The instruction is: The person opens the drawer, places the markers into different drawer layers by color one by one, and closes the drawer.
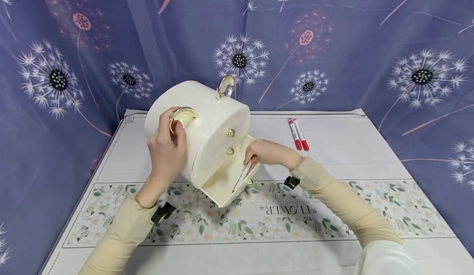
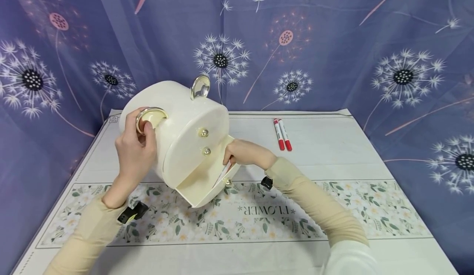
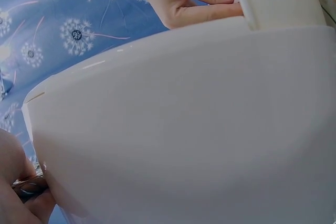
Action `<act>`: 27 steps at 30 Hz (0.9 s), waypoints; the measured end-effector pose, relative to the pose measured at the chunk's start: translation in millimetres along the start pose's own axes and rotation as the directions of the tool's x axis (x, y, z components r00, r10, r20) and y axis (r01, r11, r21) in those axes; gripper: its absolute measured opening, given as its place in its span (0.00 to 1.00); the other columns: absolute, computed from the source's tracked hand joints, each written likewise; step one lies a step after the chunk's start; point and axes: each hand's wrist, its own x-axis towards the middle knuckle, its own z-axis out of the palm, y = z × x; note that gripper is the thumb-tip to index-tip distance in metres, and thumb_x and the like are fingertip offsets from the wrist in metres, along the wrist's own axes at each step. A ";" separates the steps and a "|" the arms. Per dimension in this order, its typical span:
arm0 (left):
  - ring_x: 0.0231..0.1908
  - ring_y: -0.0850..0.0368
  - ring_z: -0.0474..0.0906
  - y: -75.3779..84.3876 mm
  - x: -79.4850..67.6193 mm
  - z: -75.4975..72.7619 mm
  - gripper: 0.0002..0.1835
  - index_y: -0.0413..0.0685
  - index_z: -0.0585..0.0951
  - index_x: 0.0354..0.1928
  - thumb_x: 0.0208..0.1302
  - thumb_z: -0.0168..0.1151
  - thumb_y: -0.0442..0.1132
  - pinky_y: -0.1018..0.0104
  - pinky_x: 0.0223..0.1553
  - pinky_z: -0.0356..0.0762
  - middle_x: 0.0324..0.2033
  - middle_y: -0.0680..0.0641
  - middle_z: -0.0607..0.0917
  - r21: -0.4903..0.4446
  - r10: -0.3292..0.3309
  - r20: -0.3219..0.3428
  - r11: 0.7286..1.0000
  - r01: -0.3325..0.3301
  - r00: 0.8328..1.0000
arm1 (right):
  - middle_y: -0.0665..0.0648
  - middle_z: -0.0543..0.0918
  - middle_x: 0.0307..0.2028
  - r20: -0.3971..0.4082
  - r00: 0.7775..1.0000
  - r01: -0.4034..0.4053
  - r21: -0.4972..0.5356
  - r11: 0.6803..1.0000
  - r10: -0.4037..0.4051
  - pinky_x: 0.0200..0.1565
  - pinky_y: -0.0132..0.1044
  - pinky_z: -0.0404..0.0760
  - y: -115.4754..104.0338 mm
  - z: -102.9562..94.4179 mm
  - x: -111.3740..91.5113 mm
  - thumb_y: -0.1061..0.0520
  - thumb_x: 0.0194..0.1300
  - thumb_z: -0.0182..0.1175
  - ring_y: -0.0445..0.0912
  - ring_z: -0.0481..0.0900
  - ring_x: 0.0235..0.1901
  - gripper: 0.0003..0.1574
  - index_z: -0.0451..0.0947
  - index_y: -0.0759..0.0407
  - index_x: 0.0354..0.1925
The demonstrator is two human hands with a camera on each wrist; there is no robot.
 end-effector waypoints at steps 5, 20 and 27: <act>0.23 0.49 0.74 -0.5 -0.7 0.8 0.17 0.41 0.73 0.53 0.64 0.47 0.36 0.59 0.23 0.69 0.34 0.38 0.83 0.001 -0.003 -0.002 1.000 0.003 1.000 | 0.52 0.86 0.36 0.020 0.999 -0.027 0.033 0.999 0.026 0.41 0.31 0.79 2.5 1.5 2.9 0.65 0.52 0.64 0.44 0.82 0.38 0.11 0.85 0.56 0.36; 0.23 0.50 0.75 -0.8 0.4 0.9 0.16 0.40 0.73 0.53 0.65 0.47 0.35 0.59 0.22 0.71 0.36 0.39 0.83 -0.001 0.003 -0.010 1.000 -0.003 1.000 | 0.52 0.86 0.35 -0.173 0.985 0.026 0.152 0.988 0.001 0.39 0.27 0.80 10.5 10.5 -9.9 0.59 0.60 0.59 0.40 0.82 0.34 0.09 0.83 0.59 0.39; 0.25 0.49 0.77 -0.4 0.2 1.5 0.16 0.39 0.73 0.53 0.65 0.47 0.35 0.58 0.24 0.73 0.38 0.38 0.83 -0.007 0.002 -0.005 1.000 -0.002 1.000 | 0.54 0.85 0.35 -0.231 0.972 0.008 0.229 0.973 0.046 0.38 0.28 0.81 14.0 14.2 -16.7 0.57 0.64 0.55 0.38 0.81 0.33 0.12 0.82 0.59 0.40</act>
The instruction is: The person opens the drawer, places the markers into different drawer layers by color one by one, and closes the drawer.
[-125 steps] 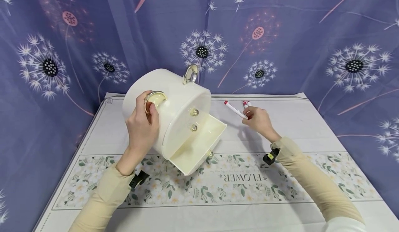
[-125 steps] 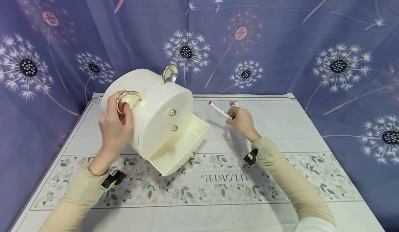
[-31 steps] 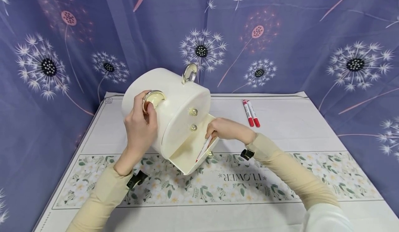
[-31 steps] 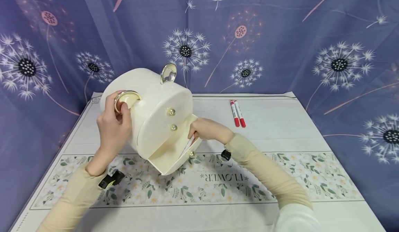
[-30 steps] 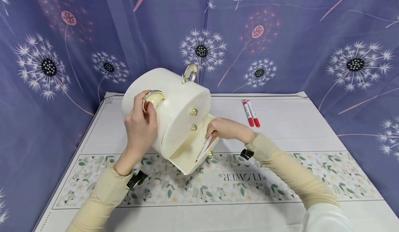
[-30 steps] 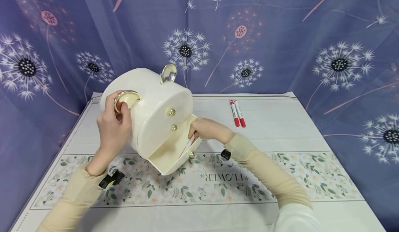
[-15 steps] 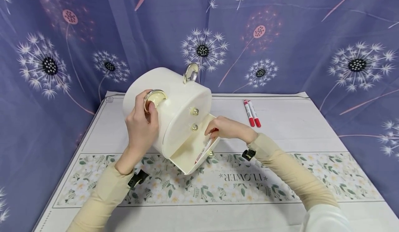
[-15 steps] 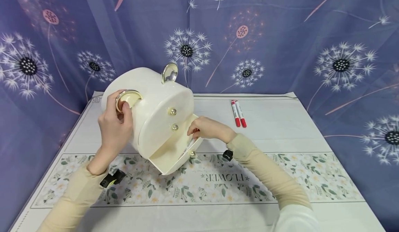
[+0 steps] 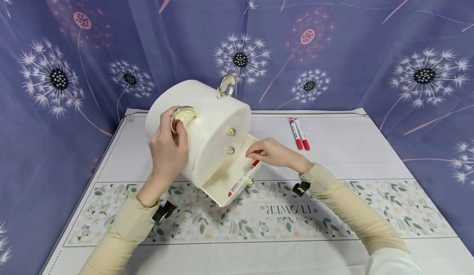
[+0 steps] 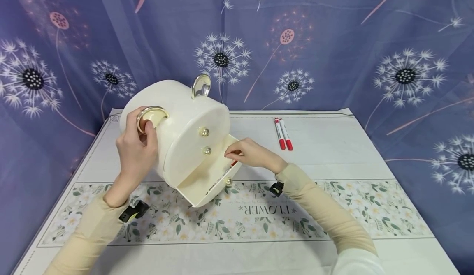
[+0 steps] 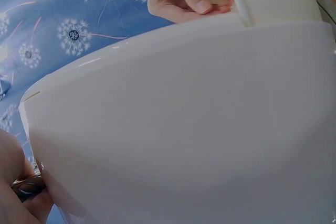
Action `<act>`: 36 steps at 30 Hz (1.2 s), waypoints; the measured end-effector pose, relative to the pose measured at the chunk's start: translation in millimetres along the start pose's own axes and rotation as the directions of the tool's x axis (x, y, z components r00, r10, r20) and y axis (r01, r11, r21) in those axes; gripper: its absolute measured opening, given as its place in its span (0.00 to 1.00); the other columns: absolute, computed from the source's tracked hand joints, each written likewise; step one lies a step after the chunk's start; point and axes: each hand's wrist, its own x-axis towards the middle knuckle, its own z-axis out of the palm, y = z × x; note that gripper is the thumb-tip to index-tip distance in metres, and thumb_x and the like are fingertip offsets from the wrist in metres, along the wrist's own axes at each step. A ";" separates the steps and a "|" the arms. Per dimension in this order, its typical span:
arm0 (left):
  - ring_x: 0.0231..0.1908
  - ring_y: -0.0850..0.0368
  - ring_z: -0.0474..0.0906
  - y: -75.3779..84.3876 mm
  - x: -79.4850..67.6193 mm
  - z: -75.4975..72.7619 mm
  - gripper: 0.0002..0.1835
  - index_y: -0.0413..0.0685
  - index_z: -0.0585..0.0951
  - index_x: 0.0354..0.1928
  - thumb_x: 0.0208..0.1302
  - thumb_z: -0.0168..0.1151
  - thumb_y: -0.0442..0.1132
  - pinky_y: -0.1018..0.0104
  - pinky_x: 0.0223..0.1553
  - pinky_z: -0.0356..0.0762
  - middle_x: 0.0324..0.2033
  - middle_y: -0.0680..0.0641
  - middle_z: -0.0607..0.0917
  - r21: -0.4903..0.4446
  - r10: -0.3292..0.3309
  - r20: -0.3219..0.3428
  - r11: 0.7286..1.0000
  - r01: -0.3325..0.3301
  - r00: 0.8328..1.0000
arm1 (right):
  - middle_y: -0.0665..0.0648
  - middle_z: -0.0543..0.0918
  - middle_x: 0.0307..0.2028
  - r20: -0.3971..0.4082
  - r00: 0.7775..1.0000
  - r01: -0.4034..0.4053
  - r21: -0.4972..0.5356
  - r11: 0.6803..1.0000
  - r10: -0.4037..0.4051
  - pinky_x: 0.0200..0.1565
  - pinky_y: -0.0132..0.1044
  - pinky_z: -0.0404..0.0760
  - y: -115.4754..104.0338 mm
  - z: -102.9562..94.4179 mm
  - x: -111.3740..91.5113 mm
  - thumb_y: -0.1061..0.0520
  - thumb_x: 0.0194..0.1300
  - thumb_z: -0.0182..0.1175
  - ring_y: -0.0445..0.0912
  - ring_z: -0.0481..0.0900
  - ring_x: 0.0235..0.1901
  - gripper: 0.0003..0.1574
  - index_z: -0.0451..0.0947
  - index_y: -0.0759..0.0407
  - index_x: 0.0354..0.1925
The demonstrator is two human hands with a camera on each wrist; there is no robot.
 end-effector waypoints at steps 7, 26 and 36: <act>0.24 0.49 0.76 0.4 0.0 0.2 0.16 0.39 0.72 0.53 0.65 0.46 0.36 0.58 0.23 0.72 0.38 0.39 0.83 0.004 0.001 -0.002 1.000 -0.001 1.000 | 0.52 0.85 0.31 -0.230 0.973 -0.003 0.039 0.999 0.012 0.34 0.31 0.81 11.6 -7.2 -8.8 0.54 0.64 0.55 0.36 0.80 0.28 0.12 0.82 0.56 0.40; 0.23 0.48 0.76 0.0 -1.1 -0.1 0.16 0.41 0.72 0.54 0.64 0.47 0.34 0.56 0.22 0.71 0.35 0.37 0.84 0.020 0.005 -0.006 1.000 -0.005 1.000 | 0.60 0.84 0.28 -0.588 0.725 -0.450 -0.008 0.893 0.360 0.32 0.41 0.79 57.6 -17.7 -28.2 0.60 0.61 0.52 0.49 0.81 0.28 0.12 0.81 0.63 0.35; 0.23 0.48 0.76 -0.3 -1.5 1.3 0.17 0.40 0.72 0.54 0.65 0.46 0.36 0.58 0.21 0.72 0.36 0.38 0.83 0.020 0.013 -0.004 1.000 -0.013 1.000 | 0.66 0.79 0.40 -0.531 0.622 -0.730 -0.130 0.671 0.575 0.33 0.56 0.78 75.3 -17.0 -44.0 0.58 0.56 0.50 0.61 0.77 0.41 0.18 0.77 0.60 0.45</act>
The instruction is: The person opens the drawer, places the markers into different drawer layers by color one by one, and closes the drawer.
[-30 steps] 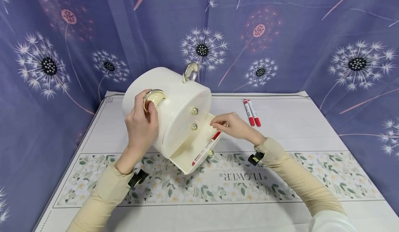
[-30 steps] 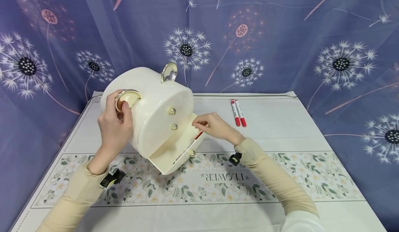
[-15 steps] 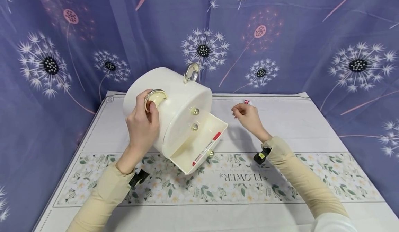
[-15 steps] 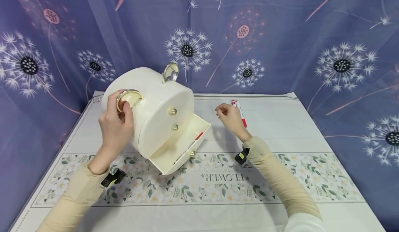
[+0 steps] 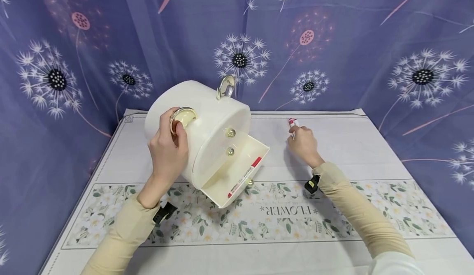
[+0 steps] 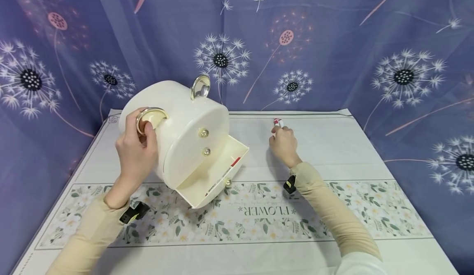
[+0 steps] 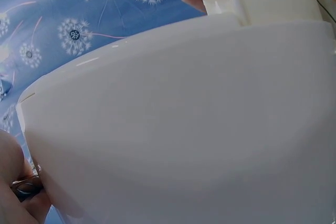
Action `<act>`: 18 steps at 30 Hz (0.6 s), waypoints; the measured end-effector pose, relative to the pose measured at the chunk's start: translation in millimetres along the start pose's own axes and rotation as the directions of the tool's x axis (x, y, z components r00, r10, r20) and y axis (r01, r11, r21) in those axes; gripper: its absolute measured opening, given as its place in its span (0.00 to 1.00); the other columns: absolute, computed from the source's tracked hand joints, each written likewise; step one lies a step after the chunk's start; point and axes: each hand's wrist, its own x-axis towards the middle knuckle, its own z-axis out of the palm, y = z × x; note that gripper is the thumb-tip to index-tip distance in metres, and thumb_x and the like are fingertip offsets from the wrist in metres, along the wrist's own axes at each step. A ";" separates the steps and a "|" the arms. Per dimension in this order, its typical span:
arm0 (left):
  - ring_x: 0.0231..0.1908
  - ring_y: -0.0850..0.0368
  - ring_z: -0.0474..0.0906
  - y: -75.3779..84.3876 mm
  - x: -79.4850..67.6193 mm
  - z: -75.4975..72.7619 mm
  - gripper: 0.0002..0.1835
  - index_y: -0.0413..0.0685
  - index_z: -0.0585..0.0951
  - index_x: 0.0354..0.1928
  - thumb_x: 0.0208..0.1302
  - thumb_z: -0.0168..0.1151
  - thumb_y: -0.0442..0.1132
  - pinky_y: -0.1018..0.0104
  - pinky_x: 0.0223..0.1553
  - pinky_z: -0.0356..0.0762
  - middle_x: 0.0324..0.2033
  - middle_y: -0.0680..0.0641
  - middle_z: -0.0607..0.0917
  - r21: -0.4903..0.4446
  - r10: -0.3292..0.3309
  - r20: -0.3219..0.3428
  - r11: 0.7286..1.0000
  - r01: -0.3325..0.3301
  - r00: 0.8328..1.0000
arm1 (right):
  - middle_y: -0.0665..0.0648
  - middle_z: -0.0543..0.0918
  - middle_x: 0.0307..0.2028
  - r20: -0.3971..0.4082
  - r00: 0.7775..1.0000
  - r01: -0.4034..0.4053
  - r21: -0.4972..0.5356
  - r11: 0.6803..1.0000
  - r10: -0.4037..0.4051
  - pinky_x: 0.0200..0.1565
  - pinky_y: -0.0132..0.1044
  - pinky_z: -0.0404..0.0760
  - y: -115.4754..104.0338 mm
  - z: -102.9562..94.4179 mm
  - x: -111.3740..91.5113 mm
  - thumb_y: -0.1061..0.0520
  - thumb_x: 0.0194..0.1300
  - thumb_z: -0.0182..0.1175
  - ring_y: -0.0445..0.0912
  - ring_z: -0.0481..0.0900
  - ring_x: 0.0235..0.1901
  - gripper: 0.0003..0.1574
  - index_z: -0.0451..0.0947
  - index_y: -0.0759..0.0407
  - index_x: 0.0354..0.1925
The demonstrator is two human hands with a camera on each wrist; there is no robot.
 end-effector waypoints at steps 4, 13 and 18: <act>0.23 0.48 0.76 -0.1 0.5 0.1 0.17 0.39 0.72 0.53 0.65 0.46 0.36 0.58 0.21 0.71 0.35 0.37 0.83 -0.001 0.003 -0.001 1.000 -0.003 1.000 | 0.70 0.75 0.40 0.034 0.997 -0.062 -0.035 0.997 0.063 0.33 0.57 0.76 8.1 1.7 0.4 0.58 0.56 0.51 0.64 0.73 0.42 0.23 0.73 0.63 0.51; 0.25 0.47 0.78 -0.1 1.0 -0.7 0.16 0.38 0.72 0.53 0.65 0.47 0.36 0.56 0.23 0.73 0.38 0.38 0.83 -0.004 0.002 -0.006 1.000 -0.002 1.000 | 0.70 0.75 0.36 0.139 0.987 -0.079 -0.063 0.995 0.087 0.27 0.52 0.76 14.8 3.7 3.4 0.57 0.57 0.50 0.62 0.75 0.37 0.23 0.69 0.66 0.50; 0.27 0.46 0.79 -0.3 0.3 -0.3 0.16 0.39 0.72 0.53 0.65 0.47 0.36 0.55 0.24 0.75 0.38 0.37 0.83 -0.009 0.000 -0.005 1.000 0.000 1.000 | 0.69 0.76 0.34 0.219 0.972 -0.072 -0.080 0.994 0.088 0.23 0.45 0.73 15.2 4.4 4.2 0.57 0.58 0.50 0.60 0.75 0.32 0.13 0.69 0.64 0.40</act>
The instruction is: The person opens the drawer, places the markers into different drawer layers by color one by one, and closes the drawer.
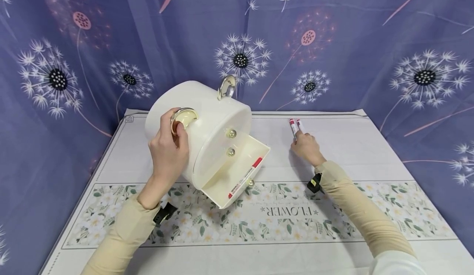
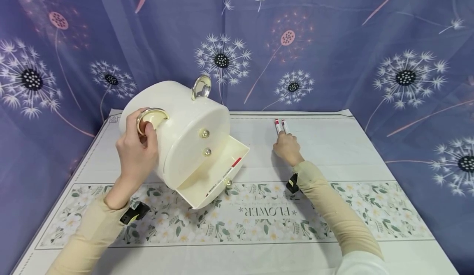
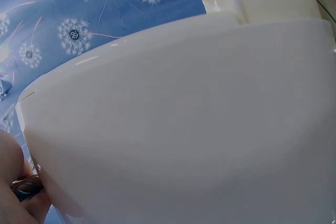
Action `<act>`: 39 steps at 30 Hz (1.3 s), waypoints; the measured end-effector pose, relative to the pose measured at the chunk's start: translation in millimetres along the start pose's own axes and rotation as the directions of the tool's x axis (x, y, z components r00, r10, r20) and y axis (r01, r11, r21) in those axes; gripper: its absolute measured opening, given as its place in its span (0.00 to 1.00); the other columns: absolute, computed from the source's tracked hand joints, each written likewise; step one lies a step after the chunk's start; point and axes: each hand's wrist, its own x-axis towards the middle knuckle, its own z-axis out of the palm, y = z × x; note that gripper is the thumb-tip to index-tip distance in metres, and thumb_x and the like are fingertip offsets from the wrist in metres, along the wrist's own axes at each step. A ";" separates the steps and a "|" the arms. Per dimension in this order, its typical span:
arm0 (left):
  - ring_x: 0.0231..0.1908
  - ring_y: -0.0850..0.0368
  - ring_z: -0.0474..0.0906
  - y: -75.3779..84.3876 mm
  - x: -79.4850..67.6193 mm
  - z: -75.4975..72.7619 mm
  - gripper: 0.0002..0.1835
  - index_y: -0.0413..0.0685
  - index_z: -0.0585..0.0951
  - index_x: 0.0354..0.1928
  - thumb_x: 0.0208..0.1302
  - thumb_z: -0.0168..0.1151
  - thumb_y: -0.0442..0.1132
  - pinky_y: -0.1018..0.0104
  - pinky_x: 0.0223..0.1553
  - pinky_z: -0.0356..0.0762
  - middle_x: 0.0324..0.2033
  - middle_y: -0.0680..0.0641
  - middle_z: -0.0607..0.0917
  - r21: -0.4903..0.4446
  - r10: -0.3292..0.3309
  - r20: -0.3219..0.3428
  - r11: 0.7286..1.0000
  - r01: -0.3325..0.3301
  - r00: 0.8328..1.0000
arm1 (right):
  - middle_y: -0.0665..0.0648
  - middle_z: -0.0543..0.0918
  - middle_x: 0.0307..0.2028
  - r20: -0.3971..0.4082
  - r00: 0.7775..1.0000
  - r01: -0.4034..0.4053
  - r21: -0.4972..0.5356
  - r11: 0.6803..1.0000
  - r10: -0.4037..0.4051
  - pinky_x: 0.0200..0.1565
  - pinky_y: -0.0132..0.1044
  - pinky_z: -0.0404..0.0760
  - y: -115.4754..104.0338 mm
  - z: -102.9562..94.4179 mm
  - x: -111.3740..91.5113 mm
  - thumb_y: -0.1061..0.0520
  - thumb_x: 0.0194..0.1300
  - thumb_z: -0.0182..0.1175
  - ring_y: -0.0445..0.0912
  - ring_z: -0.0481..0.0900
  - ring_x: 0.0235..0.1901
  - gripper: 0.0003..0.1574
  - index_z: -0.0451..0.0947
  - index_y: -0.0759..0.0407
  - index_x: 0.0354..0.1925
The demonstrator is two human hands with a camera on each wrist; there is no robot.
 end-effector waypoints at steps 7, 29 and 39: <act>0.27 0.46 0.79 -0.6 -0.3 0.4 0.16 0.39 0.72 0.53 0.65 0.47 0.36 0.54 0.23 0.74 0.37 0.38 0.83 0.002 0.008 -0.007 1.000 -0.008 1.000 | 0.71 0.76 0.34 -0.028 0.999 0.036 0.021 0.999 -0.035 0.25 0.49 0.75 3.1 2.9 2.5 0.60 0.59 0.49 0.63 0.76 0.33 0.11 0.69 0.66 0.39; 0.28 0.46 0.79 -0.1 -1.0 0.9 0.16 0.39 0.72 0.53 0.65 0.47 0.36 0.54 0.25 0.75 0.38 0.37 0.83 0.003 0.000 0.000 1.000 0.000 1.000 | 0.70 0.81 0.29 -0.130 0.985 0.119 0.055 0.991 -0.111 0.30 0.52 0.76 12.6 5.8 12.0 0.67 0.50 0.54 0.62 0.78 0.29 0.05 0.75 0.67 0.29; 0.26 0.46 0.79 -0.8 -0.7 1.4 0.16 0.39 0.72 0.53 0.65 0.46 0.36 0.54 0.23 0.74 0.38 0.38 0.83 0.006 0.007 -0.005 1.000 -0.007 1.000 | 0.68 0.80 0.28 -0.086 0.996 0.038 0.104 0.994 -0.029 0.23 0.43 0.74 16.1 2.5 12.6 0.67 0.45 0.52 0.55 0.74 0.24 0.14 0.77 0.68 0.34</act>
